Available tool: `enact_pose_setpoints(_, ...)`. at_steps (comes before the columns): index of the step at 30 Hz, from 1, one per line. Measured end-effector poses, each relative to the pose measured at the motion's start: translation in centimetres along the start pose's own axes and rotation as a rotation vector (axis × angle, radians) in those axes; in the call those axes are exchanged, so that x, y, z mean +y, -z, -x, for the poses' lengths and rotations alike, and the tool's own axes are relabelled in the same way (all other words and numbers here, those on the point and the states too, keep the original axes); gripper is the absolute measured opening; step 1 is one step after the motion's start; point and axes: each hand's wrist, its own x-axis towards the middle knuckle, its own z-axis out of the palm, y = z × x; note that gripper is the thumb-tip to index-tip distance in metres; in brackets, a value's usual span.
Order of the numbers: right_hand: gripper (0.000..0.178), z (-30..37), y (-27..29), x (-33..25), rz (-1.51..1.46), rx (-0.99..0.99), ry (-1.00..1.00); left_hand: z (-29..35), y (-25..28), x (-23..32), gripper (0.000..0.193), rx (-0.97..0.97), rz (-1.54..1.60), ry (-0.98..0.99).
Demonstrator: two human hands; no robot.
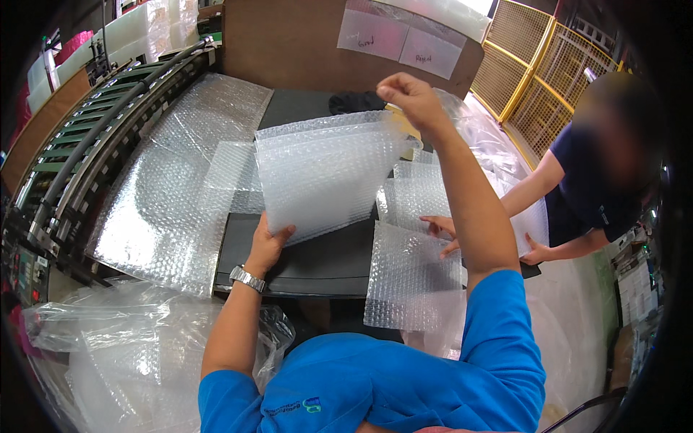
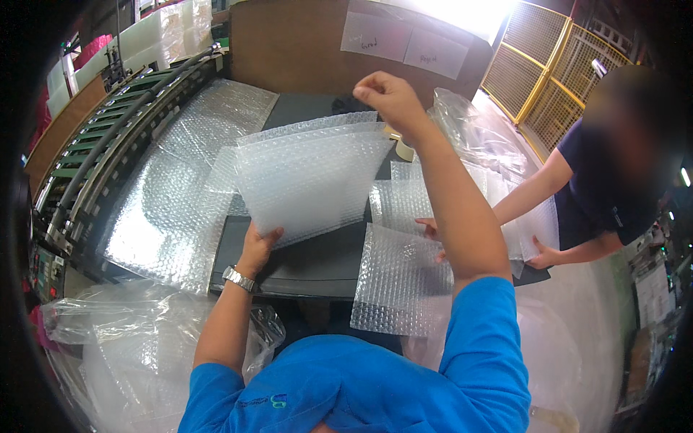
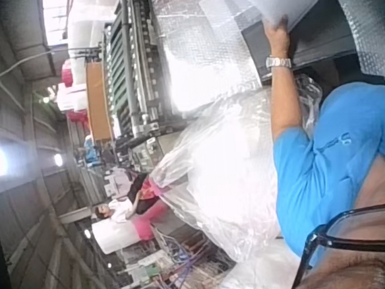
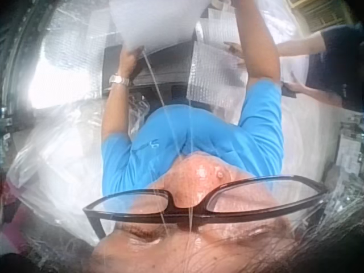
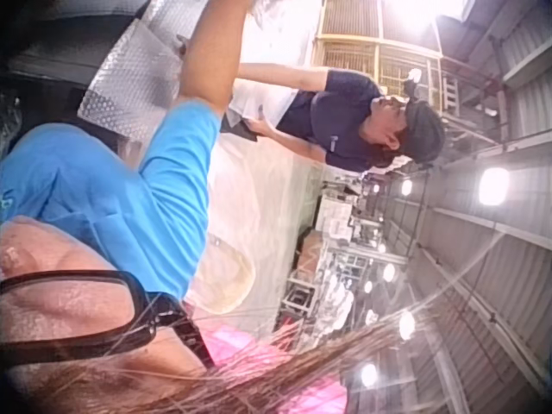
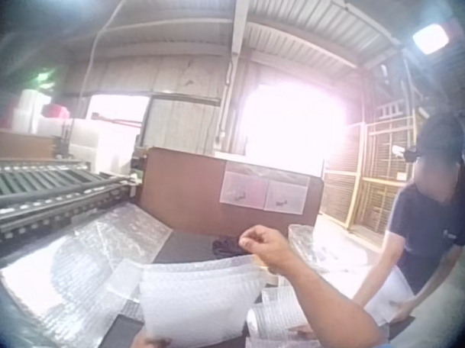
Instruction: The person repeatedly picks up bubble wrap sheets, measures them with a tape measure, and stacks them on a table. They also place some sheets into a plastic bag. Another person is visible working nearby.
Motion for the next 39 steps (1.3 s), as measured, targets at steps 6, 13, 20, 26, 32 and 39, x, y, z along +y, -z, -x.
enact_pose_setpoints(6,0.025,-1.2,-3.3,-0.8,0.272,-0.280,0.078,-0.1,0.3,-0.1,0.044,-0.017,-0.021,-0.010)
enact_pose_setpoints(13,0.014,-1.6,-4.1,-0.2,0.247,-0.231,-0.013,0.0,0.1,0.3,0.044,-0.015,0.013,-0.018)
enact_pose_setpoints(20,0.017,-1.9,-3.1,-0.5,0.177,-0.105,-0.113,-0.1,0.0,-0.2,0.046,-0.009,0.024,0.008)
enact_pose_setpoints(26,0.019,-1.5,-5.0,-0.7,0.421,-0.373,0.109,0.1,0.1,0.1,0.046,-0.007,0.019,0.023)
enact_pose_setpoints(32,0.016,0.5,-3.4,-1.8,-0.349,0.313,0.122,0.0,0.4,0.1,0.047,0.100,0.051,-0.029)
enact_pose_setpoints(39,0.026,11.3,-7.5,3.1,-0.447,0.240,-0.198,-0.1,2.5,3.9,0.046,0.379,0.946,0.207)
